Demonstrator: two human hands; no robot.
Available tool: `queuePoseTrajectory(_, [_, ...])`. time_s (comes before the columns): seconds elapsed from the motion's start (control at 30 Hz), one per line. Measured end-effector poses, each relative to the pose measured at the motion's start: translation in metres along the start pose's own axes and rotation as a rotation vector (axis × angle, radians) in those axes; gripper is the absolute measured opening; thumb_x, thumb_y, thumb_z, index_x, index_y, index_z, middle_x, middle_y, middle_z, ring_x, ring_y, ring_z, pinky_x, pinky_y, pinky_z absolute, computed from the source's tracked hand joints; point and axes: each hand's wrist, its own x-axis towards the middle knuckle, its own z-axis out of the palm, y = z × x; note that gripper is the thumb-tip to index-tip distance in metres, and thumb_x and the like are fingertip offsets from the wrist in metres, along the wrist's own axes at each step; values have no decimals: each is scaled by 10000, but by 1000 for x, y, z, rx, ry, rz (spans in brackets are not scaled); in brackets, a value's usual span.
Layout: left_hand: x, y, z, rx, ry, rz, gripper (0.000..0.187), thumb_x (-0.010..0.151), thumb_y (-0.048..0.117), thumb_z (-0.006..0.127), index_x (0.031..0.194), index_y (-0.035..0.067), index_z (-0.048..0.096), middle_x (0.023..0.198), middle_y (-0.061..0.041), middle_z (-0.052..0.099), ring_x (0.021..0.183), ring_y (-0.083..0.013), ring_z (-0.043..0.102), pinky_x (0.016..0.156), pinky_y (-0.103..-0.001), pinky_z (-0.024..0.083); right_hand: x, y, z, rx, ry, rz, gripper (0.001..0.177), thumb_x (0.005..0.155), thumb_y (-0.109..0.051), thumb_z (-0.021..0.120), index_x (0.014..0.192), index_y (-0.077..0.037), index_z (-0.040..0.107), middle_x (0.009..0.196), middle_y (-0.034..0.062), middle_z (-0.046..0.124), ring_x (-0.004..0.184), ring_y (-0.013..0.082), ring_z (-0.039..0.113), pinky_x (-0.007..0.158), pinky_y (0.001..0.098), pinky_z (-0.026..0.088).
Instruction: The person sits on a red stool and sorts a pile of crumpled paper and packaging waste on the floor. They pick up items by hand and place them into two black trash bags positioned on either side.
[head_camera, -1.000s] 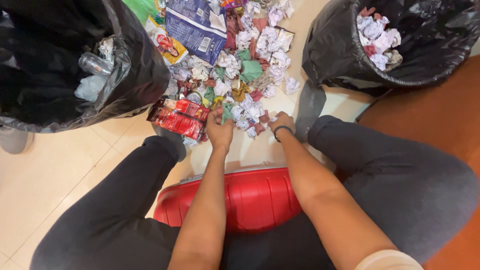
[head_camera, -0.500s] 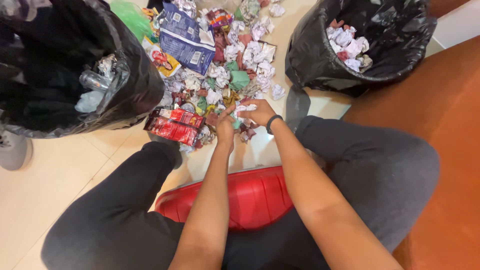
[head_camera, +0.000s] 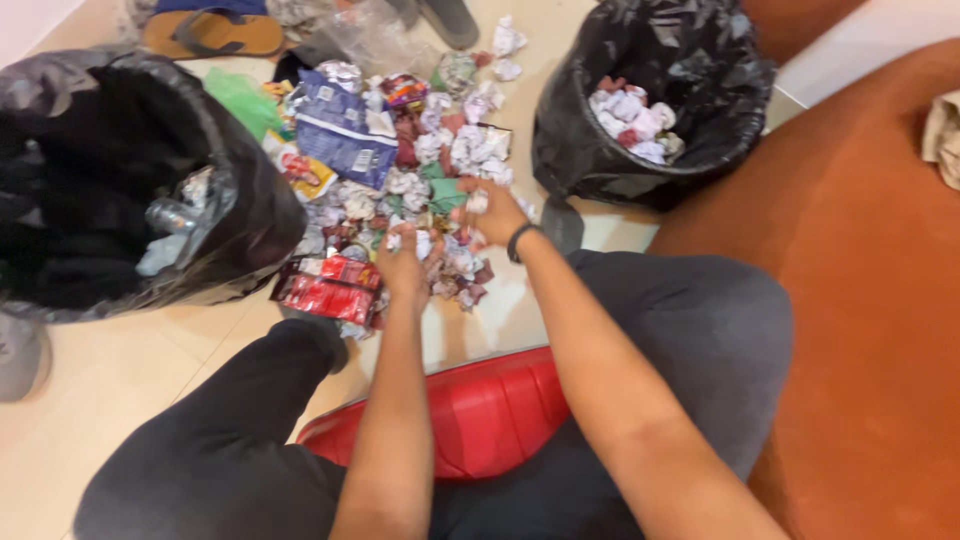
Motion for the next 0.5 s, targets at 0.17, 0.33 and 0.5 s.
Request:
queuePoseTrajectory(0.17, [6,-7,-4,-75,-173,-111,267,945,64,676,1205,61,615,1060,-80,733,839,-197,730,614,-323,557,17,-94,-75,-139,173,-30,79,909,-12,673,911,-42,746,786,32,756,573,109,661,449,342,554])
queuePoseTrajectory(0.33, [-3,-2,9,-1,-190,-110,181,953,155,629,1118,97,674,832,-15,601,646,-134,583,467,-278,400,27,-145,-187,-539,551,-281,308,971,-260,712,774,-23,725,634,85,706,520,157,700,494,313,565])
queuePoseTrajectory(0.5, [-20,12,25,132,-30,-175,462,1002,549,512,777,145,517,583,13,414,429,-140,427,347,-286,234,12,-125,-292,-747,976,-311,689,1063,-542,490,775,59,666,741,275,639,770,493,647,736,551,488])
